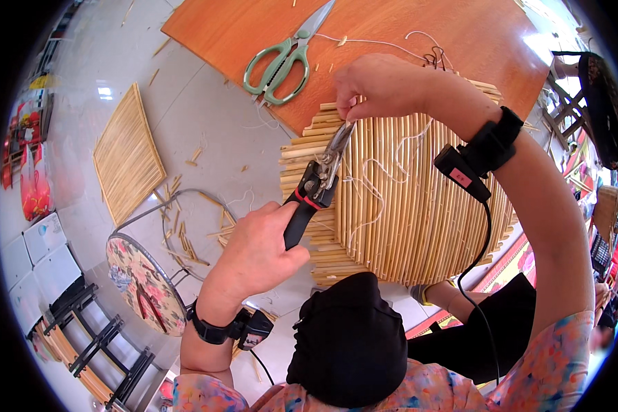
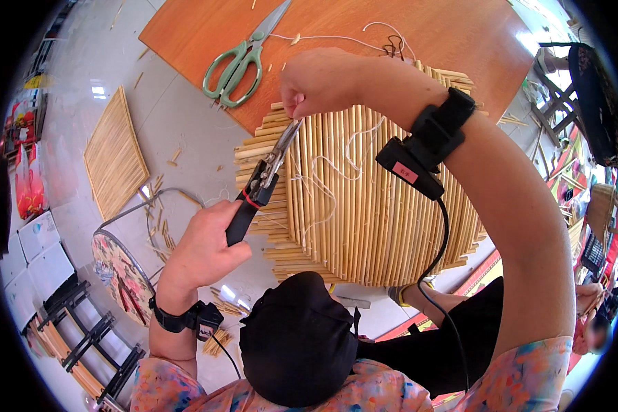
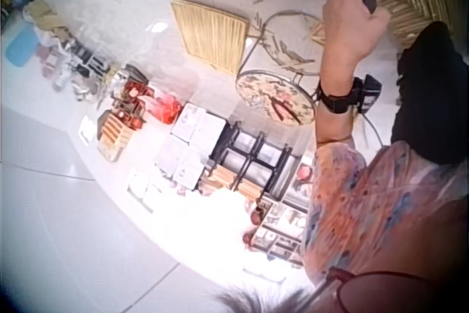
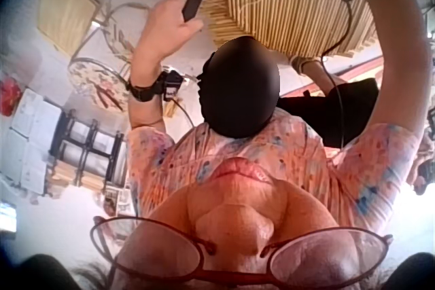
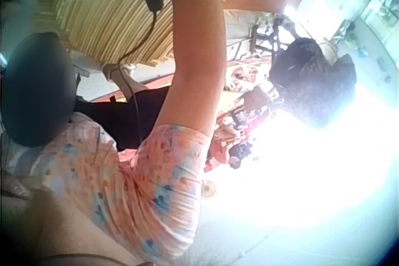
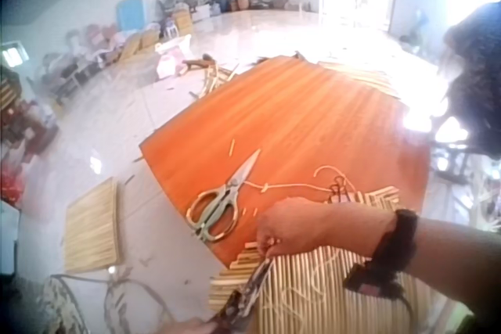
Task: The person trims the ends of bundled wooden sticks using pruning shears and then handles the circular wooden structure by hand.
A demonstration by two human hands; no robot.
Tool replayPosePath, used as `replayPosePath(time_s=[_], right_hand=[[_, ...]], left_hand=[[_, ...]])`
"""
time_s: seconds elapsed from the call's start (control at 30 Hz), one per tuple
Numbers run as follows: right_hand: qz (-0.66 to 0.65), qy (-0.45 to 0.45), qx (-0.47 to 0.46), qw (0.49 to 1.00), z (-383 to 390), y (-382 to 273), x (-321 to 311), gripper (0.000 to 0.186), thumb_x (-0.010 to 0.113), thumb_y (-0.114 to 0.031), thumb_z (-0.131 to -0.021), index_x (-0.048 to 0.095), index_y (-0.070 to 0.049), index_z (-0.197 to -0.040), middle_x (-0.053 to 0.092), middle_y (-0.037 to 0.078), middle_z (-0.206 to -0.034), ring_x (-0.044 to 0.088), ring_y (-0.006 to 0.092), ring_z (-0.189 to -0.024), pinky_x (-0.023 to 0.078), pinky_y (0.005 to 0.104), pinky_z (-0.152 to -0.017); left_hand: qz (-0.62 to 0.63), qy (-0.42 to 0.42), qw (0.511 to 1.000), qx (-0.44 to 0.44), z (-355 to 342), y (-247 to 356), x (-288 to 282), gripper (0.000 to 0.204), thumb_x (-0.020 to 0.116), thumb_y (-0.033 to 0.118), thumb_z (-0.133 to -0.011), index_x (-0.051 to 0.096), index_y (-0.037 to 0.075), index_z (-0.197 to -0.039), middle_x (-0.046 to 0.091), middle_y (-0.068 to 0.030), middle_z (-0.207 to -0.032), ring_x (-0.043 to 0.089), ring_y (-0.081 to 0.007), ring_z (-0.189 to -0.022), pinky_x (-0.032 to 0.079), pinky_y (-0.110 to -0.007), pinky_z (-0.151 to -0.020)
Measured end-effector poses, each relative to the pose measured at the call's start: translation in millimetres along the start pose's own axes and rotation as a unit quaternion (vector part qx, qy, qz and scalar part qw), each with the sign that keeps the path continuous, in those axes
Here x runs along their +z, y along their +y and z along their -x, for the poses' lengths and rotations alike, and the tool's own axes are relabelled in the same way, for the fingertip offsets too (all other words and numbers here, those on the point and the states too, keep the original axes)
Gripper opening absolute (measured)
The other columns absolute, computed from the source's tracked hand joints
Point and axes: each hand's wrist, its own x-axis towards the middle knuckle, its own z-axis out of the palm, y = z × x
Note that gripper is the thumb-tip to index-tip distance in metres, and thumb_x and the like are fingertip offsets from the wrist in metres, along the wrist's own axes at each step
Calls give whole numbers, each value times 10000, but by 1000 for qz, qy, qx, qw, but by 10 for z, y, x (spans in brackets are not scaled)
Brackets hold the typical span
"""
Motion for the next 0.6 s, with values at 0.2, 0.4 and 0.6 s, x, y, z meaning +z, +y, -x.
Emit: replayPosePath(time_s=[0.2,0.4,0.6], right_hand=[[-8,1,-9,1000,-20,22,5,92,706,-166,-741,713,-94,-799,650,37,-816,628,245,-792,474,368,-710],[-33,-8,-18,999,-27,61,-19,108,706,-162,-736,715,-78,-803,648,45,-808,621,234,-768,471,359,-697],[-59,-22,-23,998,-80,103,-10,122,712,-163,-730,716,-68,-806,645,56,-797,613,221,-743,466,346,-669]], left_hand=[[41,13,999,2,13,-31,63,332,588,108,-681,558,-15,-988,535,-216,-725,546,-422,-688,442,-469,-641],[51,13,999,-2,9,-22,84,371,583,102,-685,556,-15,-1036,541,-220,-725,552,-423,-683,444,-466,-640],[49,10,999,-7,10,-20,74,378,578,98,-688,557,-17,-1048,545,-220,-728,553,-426,-685,444,-470,-640]])
